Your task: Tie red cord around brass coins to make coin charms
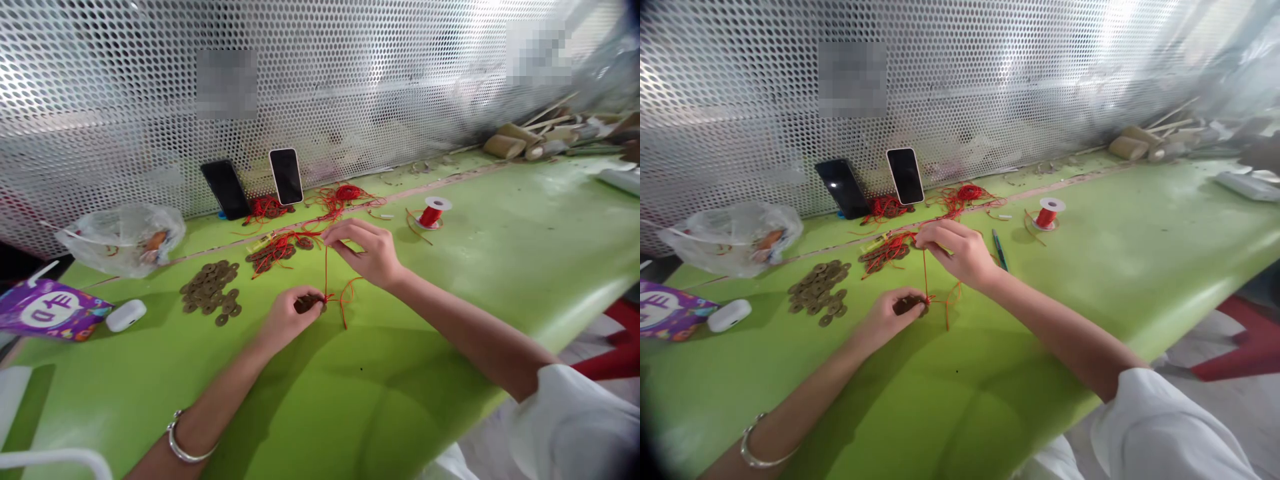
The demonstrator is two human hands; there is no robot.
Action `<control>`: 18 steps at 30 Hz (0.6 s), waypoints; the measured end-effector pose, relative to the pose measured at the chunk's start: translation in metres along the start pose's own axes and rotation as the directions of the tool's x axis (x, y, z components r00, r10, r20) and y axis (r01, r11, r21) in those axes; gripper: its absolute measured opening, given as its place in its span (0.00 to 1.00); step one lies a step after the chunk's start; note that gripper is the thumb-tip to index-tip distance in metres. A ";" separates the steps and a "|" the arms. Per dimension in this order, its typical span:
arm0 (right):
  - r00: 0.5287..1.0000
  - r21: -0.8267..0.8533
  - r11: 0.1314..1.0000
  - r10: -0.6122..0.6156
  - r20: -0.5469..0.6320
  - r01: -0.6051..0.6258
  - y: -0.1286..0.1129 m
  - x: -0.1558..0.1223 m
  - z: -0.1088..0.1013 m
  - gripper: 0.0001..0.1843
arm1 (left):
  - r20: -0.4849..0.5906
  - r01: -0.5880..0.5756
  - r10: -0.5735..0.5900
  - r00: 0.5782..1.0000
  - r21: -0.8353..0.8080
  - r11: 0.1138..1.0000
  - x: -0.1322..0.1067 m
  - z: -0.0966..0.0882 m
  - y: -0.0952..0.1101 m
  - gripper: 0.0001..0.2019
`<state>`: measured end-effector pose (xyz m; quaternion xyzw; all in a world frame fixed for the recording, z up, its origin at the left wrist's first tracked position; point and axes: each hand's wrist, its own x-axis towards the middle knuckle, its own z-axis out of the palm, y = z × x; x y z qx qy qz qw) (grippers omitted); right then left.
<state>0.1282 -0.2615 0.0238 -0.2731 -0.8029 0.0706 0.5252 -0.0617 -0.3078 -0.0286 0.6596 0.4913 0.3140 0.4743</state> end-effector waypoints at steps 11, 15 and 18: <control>0.991 -0.103 0.987 0.128 0.051 -0.122 0.024 0.004 0.025 0.08 | -0.003 0.037 -0.038 0.999 -0.218 0.975 0.001 0.002 0.005 0.08; 0.975 -0.210 0.952 0.216 -0.054 -0.222 0.010 -0.012 0.022 0.18 | -0.054 0.068 -0.095 0.994 -0.373 0.926 0.004 0.002 0.005 0.10; 0.938 -0.133 0.962 0.265 0.224 -0.240 -0.003 -0.028 0.019 0.08 | -0.103 0.071 -0.130 0.986 -0.450 0.890 0.005 0.002 0.008 0.12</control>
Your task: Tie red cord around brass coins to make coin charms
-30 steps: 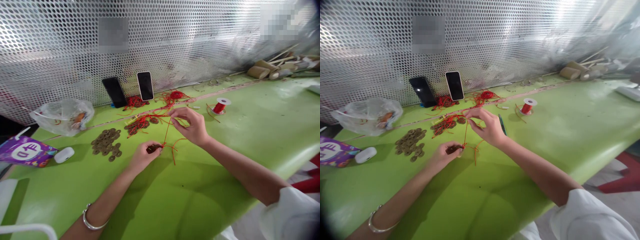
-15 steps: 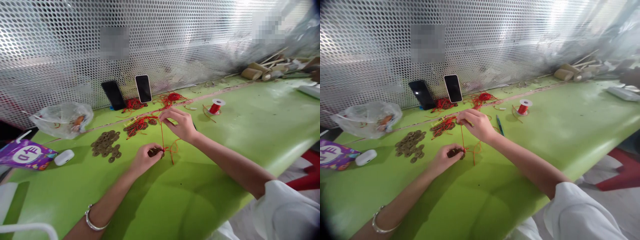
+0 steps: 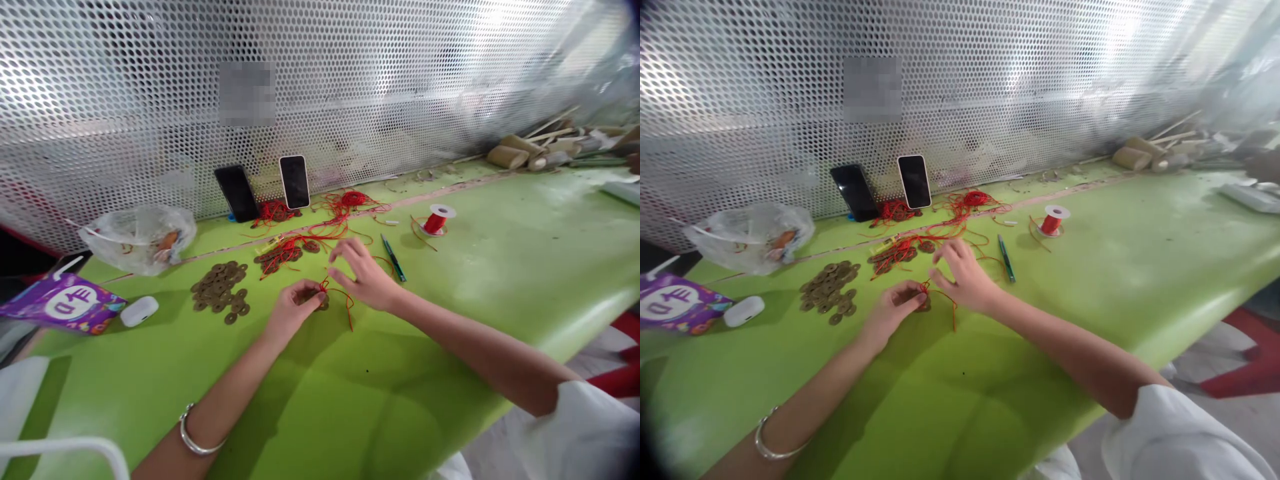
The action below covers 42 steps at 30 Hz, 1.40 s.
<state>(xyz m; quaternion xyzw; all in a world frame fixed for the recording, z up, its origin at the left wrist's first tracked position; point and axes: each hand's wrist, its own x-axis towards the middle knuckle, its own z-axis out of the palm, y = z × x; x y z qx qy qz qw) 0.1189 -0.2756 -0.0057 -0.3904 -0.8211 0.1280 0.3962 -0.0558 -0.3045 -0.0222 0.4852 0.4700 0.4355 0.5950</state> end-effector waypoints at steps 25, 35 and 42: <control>0.909 -0.060 0.990 0.144 0.391 -0.131 -0.007 -0.018 -0.002 0.11 | -0.190 -0.057 0.043 0.981 -0.066 0.996 0.001 -0.001 -0.007 0.09; 0.912 -0.076 0.990 0.141 0.385 -0.121 -0.005 -0.019 0.001 0.12 | -0.215 -0.094 0.061 0.975 -0.147 0.985 0.001 -0.001 -0.007 0.08; 0.902 -0.085 0.989 0.144 0.407 -0.119 -0.003 -0.017 -0.003 0.13 | -0.212 -0.125 0.085 0.973 -0.182 0.975 0.001 -0.002 -0.003 0.07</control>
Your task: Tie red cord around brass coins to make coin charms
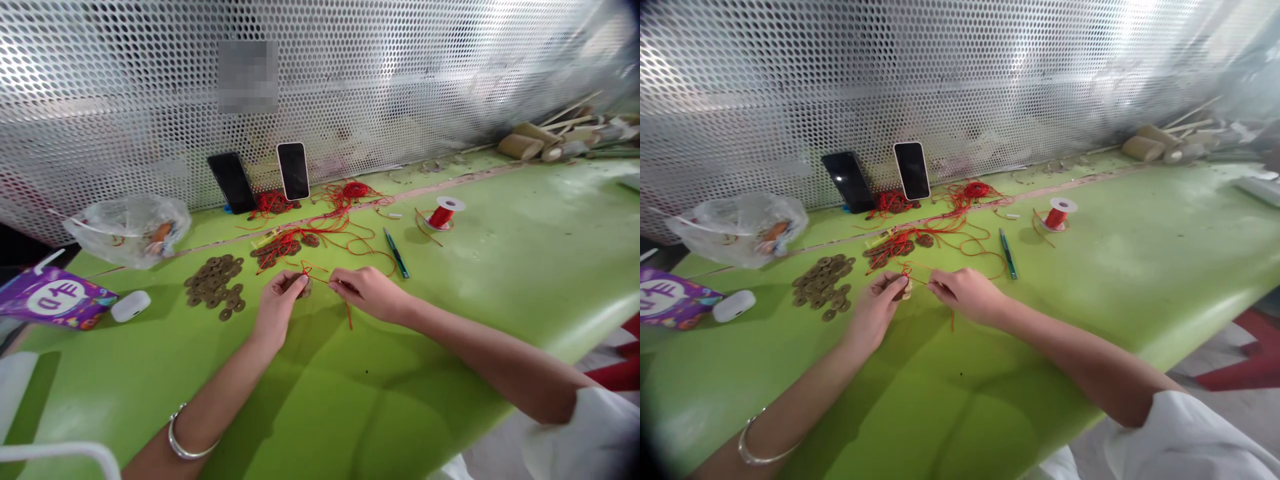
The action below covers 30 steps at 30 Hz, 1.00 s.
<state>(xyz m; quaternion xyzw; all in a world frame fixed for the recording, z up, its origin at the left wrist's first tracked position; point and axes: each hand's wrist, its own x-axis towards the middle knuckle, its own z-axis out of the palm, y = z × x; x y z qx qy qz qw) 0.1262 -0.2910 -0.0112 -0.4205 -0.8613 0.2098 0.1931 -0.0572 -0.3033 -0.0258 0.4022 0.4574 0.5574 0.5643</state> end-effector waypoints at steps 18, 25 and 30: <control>0.996 -0.235 0.969 -0.075 0.045 0.084 0.005 -0.005 -0.020 0.10 | -0.020 -0.010 0.009 1.000 -0.054 0.999 0.006 -0.005 0.011 0.06; 0.982 0.195 0.971 -0.112 -0.149 0.140 0.010 0.009 -0.007 0.16 | 0.095 0.090 -0.085 0.992 -0.048 0.995 -0.001 0.002 0.009 0.08; 0.976 0.321 0.930 -0.128 -0.176 0.180 0.004 0.018 0.000 0.14 | 0.164 0.126 -0.118 0.979 -0.041 0.991 -0.006 0.008 0.007 0.07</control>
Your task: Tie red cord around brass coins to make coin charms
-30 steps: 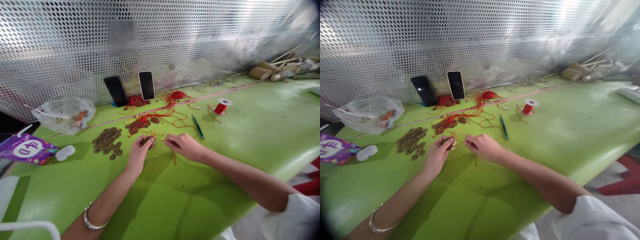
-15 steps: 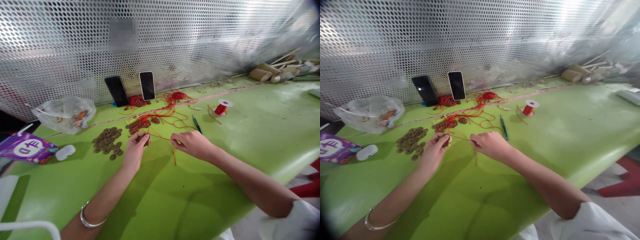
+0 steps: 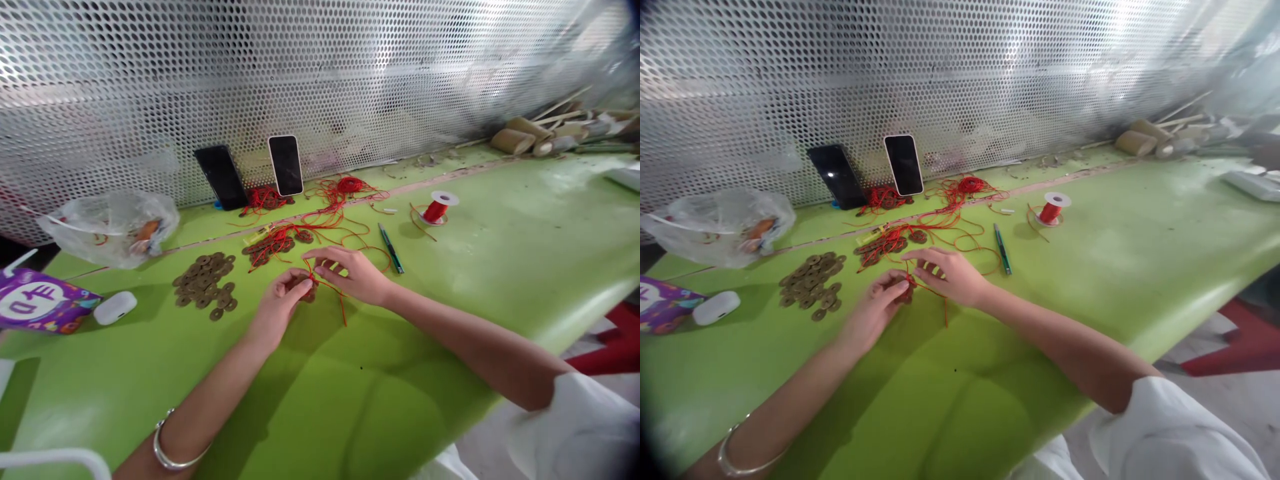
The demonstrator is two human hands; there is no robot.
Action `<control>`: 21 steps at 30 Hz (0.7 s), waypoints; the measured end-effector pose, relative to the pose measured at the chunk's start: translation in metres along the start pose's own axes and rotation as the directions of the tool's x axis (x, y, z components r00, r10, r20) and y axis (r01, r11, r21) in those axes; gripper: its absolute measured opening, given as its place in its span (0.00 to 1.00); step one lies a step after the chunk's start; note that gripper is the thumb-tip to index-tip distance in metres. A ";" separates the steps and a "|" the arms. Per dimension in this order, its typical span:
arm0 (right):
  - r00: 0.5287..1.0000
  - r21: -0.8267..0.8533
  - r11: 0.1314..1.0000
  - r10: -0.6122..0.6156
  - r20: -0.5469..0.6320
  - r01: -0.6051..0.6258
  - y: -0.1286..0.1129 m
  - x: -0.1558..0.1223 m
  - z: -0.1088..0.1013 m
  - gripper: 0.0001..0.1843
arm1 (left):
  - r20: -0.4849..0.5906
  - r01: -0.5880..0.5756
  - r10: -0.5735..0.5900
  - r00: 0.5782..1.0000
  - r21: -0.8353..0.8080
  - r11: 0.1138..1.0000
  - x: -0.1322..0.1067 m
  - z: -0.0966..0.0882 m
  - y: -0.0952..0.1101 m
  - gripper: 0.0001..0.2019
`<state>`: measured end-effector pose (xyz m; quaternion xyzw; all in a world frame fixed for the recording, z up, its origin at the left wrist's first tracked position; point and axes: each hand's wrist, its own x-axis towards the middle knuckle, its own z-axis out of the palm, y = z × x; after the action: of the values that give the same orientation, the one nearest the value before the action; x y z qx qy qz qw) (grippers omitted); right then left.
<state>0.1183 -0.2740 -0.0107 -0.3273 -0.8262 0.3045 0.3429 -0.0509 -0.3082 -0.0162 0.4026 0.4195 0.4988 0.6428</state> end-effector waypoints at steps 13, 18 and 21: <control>0.999 -0.036 0.999 0.007 -0.049 -0.009 -0.003 0.000 0.005 0.05 | 0.015 0.018 -0.018 1.000 0.029 0.999 0.001 -0.002 -0.006 0.06; 0.997 -0.003 0.999 0.046 -0.063 -0.047 -0.002 0.000 0.008 0.06 | -0.008 0.005 -0.004 1.000 0.040 0.999 0.002 -0.001 -0.006 0.04; 0.993 0.061 0.992 0.111 -0.052 -0.108 -0.002 0.000 0.010 0.06 | -0.017 0.004 -0.004 1.000 0.021 1.000 0.002 -0.001 -0.008 0.05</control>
<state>0.1102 -0.2784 -0.0149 -0.3702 -0.7882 0.3375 0.3576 -0.0492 -0.3071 -0.0242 0.4044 0.4309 0.4963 0.6360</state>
